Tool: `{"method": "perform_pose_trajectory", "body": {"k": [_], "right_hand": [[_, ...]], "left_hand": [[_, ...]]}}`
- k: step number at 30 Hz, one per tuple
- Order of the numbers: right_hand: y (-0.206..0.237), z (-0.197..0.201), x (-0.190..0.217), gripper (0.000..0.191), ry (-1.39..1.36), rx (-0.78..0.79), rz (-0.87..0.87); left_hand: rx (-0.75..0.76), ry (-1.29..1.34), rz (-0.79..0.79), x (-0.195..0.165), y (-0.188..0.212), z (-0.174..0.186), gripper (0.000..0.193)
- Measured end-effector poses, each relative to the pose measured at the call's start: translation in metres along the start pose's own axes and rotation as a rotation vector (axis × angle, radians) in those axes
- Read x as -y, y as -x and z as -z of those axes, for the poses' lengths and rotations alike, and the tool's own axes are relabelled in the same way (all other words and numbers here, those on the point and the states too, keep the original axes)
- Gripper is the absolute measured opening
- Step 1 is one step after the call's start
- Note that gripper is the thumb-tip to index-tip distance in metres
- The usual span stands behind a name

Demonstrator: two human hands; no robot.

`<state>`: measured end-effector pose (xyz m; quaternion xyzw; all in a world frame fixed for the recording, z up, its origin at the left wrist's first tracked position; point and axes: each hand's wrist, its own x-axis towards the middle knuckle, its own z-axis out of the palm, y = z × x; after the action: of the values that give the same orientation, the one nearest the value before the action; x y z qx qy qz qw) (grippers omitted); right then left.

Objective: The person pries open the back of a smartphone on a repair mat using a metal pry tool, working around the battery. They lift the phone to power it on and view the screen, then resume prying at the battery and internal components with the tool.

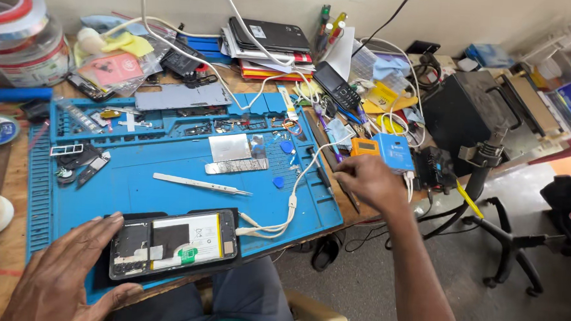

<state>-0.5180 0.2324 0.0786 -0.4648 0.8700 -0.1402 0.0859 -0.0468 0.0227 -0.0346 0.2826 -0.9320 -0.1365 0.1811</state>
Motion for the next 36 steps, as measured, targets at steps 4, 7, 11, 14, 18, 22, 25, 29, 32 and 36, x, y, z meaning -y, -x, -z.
{"method": "perform_pose_trajectory", "body": {"k": [4,7,11,14,18,22,25,29,32,36], "right_hand": [[-0.001,-0.029,0.006,0.036,0.063,-0.011,0.091],[0.011,-0.019,0.005,0.045,0.008,-0.051,0.037],[0.044,0.023,0.001,0.059,-0.05,0.121,-0.25],[0.056,0.027,0.012,0.074,-0.564,-0.006,-0.233],[0.043,-0.011,0.051,0.036,-1.029,-0.26,0.072],[-0.005,-0.048,0.1,0.029,-1.257,-0.354,0.236],[-0.042,-0.063,0.137,0.029,-1.268,-0.293,0.287],[-0.081,-0.082,0.183,0.029,-1.222,-0.167,0.312],[-0.105,-0.093,0.204,0.025,-1.149,-0.042,0.345],[-0.133,-0.113,0.22,0.024,-1.092,0.037,0.395]], "left_hand": [[0.051,0.073,0.049,-0.006,-0.003,0.019,0.107],[0.083,0.18,0.094,-0.01,0.0,0.044,0.1],[0.0,0.263,0.075,-0.009,-0.001,0.063,0.09],[-0.178,0.262,0.04,-0.006,0.003,0.066,0.081],[-0.333,0.329,0.093,-0.004,0.008,0.057,0.069],[-0.371,0.323,0.135,0.004,0.004,0.048,0.063],[-0.417,0.302,0.116,0.015,-0.001,0.049,0.06],[-0.439,0.268,0.152,0.027,-0.006,0.045,0.058],[-0.433,0.237,0.171,0.036,-0.01,0.038,0.056],[-0.423,0.215,0.198,0.049,-0.013,0.028,0.055]]}}
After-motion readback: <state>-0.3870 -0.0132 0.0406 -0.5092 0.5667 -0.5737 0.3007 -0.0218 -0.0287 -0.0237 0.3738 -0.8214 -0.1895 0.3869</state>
